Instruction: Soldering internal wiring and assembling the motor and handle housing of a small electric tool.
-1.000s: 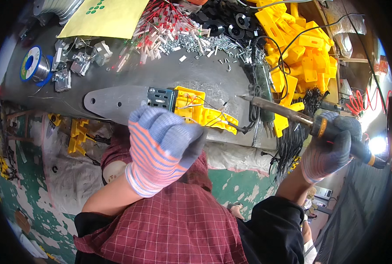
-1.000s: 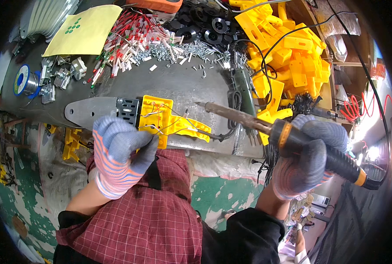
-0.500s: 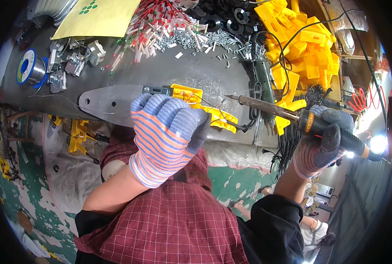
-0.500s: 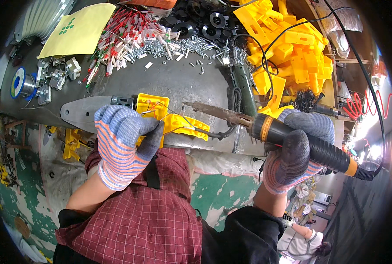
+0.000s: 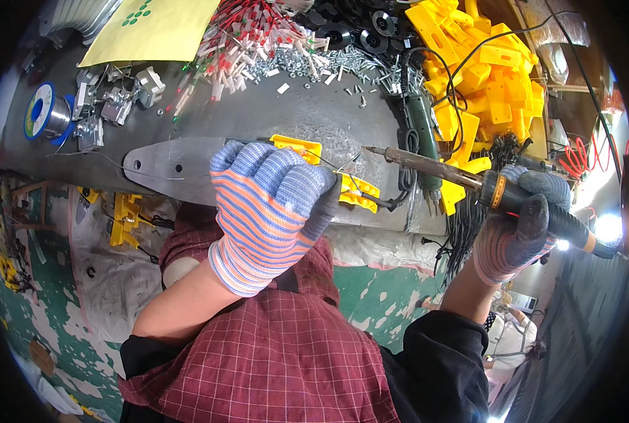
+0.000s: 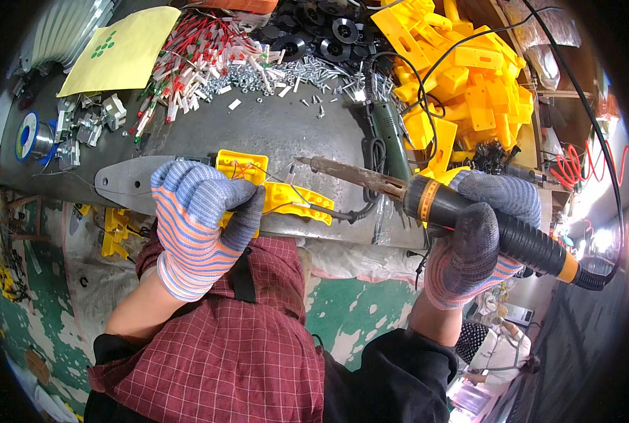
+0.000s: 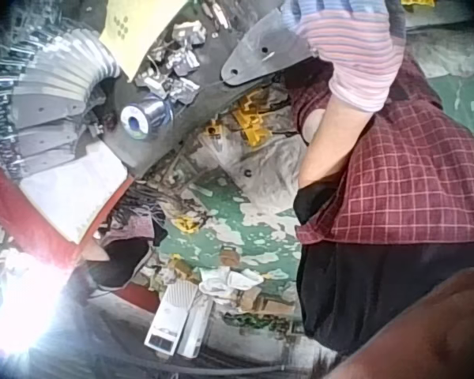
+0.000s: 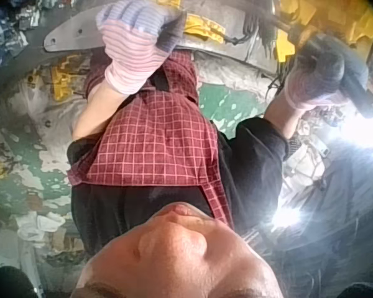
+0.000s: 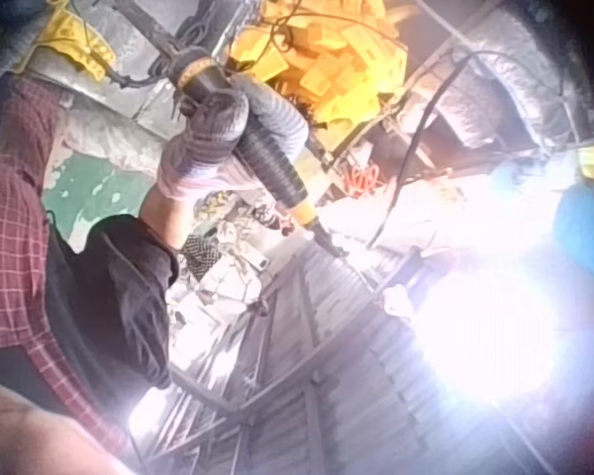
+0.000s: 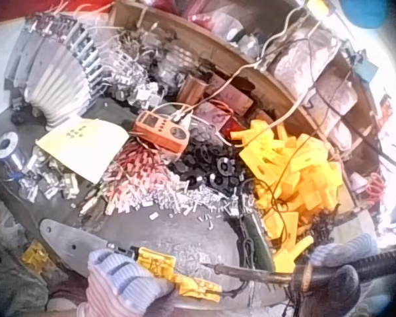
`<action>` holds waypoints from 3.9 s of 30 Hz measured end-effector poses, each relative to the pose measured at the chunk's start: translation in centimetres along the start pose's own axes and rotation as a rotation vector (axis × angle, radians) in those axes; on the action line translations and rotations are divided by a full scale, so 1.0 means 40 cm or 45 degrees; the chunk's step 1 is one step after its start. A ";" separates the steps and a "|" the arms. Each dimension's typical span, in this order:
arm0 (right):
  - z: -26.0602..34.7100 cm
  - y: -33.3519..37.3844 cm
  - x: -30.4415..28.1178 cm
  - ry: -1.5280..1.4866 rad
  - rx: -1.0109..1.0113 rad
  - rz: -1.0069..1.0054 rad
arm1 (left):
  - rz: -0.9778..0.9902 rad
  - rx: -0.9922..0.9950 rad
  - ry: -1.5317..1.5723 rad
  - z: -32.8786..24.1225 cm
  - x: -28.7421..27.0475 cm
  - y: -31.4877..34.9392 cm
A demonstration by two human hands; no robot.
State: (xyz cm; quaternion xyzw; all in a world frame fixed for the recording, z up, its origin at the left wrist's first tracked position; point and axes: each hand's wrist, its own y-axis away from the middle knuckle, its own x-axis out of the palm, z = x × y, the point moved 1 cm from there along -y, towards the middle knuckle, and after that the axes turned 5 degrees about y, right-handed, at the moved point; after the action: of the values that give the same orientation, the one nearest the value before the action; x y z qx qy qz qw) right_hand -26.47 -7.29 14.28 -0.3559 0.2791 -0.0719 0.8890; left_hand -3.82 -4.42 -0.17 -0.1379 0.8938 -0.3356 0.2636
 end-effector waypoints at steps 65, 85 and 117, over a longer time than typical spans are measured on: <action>0.072 0.109 0.047 -0.087 0.124 0.271 | 0.114 -0.013 -0.043 -0.015 -0.095 0.124; 0.087 0.104 0.061 -0.039 0.134 0.314 | 0.107 -0.042 -0.048 -0.019 -0.094 0.128; 0.060 0.113 0.013 0.058 0.221 0.164 | 0.374 -0.157 0.034 0.032 -0.206 0.238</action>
State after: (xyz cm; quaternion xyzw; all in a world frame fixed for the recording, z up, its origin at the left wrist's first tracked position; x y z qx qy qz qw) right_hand -25.04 -2.71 12.42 -0.2572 0.3142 -0.0466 0.9127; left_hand 3.03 5.40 -4.25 -0.0173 0.9266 -0.2398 0.2890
